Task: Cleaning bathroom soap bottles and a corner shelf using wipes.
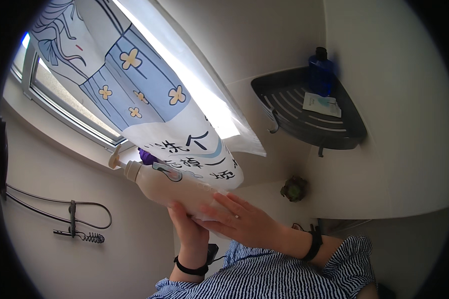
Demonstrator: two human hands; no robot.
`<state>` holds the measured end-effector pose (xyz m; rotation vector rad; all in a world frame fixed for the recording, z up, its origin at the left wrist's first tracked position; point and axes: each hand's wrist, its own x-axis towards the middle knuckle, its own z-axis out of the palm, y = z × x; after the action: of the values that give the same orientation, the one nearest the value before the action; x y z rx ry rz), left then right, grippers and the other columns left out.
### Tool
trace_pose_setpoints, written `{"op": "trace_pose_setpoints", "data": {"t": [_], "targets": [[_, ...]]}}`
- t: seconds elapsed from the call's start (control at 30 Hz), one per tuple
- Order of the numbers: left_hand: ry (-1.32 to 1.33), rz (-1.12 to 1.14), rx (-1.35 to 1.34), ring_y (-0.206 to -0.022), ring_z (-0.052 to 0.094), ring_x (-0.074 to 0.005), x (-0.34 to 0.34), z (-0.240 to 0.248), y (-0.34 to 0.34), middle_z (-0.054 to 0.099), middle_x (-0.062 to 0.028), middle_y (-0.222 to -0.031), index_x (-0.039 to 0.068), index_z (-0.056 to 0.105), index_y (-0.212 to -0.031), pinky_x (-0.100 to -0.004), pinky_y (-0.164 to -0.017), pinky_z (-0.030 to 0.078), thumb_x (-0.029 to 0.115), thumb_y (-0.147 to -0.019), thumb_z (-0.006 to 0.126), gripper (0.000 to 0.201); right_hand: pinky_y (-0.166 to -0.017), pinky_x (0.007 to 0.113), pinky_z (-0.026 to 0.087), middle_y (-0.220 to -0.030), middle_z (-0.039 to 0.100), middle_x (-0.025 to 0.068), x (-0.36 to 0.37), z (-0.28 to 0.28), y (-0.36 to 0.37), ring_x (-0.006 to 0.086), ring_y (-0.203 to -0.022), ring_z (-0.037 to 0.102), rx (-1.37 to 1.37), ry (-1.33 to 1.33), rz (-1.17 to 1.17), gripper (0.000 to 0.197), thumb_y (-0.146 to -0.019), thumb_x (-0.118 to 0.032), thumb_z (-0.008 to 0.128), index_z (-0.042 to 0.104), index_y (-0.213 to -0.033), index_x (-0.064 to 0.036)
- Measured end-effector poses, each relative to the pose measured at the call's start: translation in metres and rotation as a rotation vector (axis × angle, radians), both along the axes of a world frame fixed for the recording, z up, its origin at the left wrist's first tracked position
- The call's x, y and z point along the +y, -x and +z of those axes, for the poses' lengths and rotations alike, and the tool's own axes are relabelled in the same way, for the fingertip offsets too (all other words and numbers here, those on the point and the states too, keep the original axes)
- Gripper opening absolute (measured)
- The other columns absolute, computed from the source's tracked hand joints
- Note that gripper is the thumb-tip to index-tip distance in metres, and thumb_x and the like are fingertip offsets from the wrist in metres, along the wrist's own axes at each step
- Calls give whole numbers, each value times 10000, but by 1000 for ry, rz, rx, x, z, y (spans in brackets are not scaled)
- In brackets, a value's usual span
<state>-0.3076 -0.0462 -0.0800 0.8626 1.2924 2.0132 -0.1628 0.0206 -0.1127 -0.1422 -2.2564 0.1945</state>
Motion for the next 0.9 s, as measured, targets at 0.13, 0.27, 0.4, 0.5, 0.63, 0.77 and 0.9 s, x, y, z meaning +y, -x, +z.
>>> {"op": "trace_pose_setpoints", "data": {"t": [0.13, 0.27, 0.4, 0.5, 0.63, 0.77, 0.9], "targets": [[-27, 49, -31, -1251, 535, -257, -10, -1, 42, 496, -124, -1392, 63, 332, -1459, -399, -1019, 495, 589, -978, 510, 735, -1155, 471, 381, -1511, 450, 55, -8, 0, 38, 330, -1395, 425, -25, 21, 4, 457, -931, -172, 597, 571, -1386, -208], [-24, 46, 33, -1259, 529, -258, -22, -4, 83, 498, -120, -1391, 65, 338, -1460, -403, -1039, 475, 588, -978, 487, 726, -1110, 458, 435, -1461, 484, 106, -9, 26, 100, 335, -1337, 488, 43, 44, -4, 402, -920, -176, 615, 622, -1319, -217], [19, 37, -202, -1249, 529, -247, -37, -12, 146, 517, -107, -1353, 67, 370, -1449, -400, -1081, 422, 614, -967, 428, 732, -1066, 442, 487, -1405, 523, 159, -18, 34, 174, 349, -1287, 538, 90, 43, 45, 349, -903, -168, 625, 667, -1247, -207], [-24, 84, -144, -1199, 548, -234, -44, -13, 200, 542, -102, -1303, 60, 393, -1435, -393, -1039, 448, 649, -958, 446, 760, -1064, 440, 492, -1410, 521, 155, -25, 25, 223, 347, -1302, 527, 75, 40, 66, 377, -909, -156, 613, 661, -1279, -216], [-40, 158, -178, -1209, 545, -224, -45, 1, 265, 537, -99, -1321, 60, 397, -1434, -394, -1023, 459, 692, -942, 462, 803, -1106, 414, 453, -1468, 497, 101, -33, -1, 270, 324, -1348, 490, 47, 48, 87, 416, -924, -155, 608, 627, -1337, -202], [-88, 183, -239, -1225, 534, -218, -39, -17, 329, 522, -87, -1351, 65, 387, -1441, -396, -1018, 465, 666, -924, 539, 807, -1093, 388, 463, -1476, 495, 106, -37, -11, 303, 339, -1346, 496, -84, 69, 105, 421, -890, -123, 631, 646, -1311, -144], [-172, 207, -151, -1217, 523, -200, -16, -45, 374, 503, -44, -1327, 104, 363, -1443, -395, -1008, 480, 451, -826, 796, 830, -1077, 392, 468, -1472, 492, 162, -36, -24, 316, 369, -1340, 497, -257, 290, 68, 528, -815, -32, 664, 602, -1339, -55]]}}
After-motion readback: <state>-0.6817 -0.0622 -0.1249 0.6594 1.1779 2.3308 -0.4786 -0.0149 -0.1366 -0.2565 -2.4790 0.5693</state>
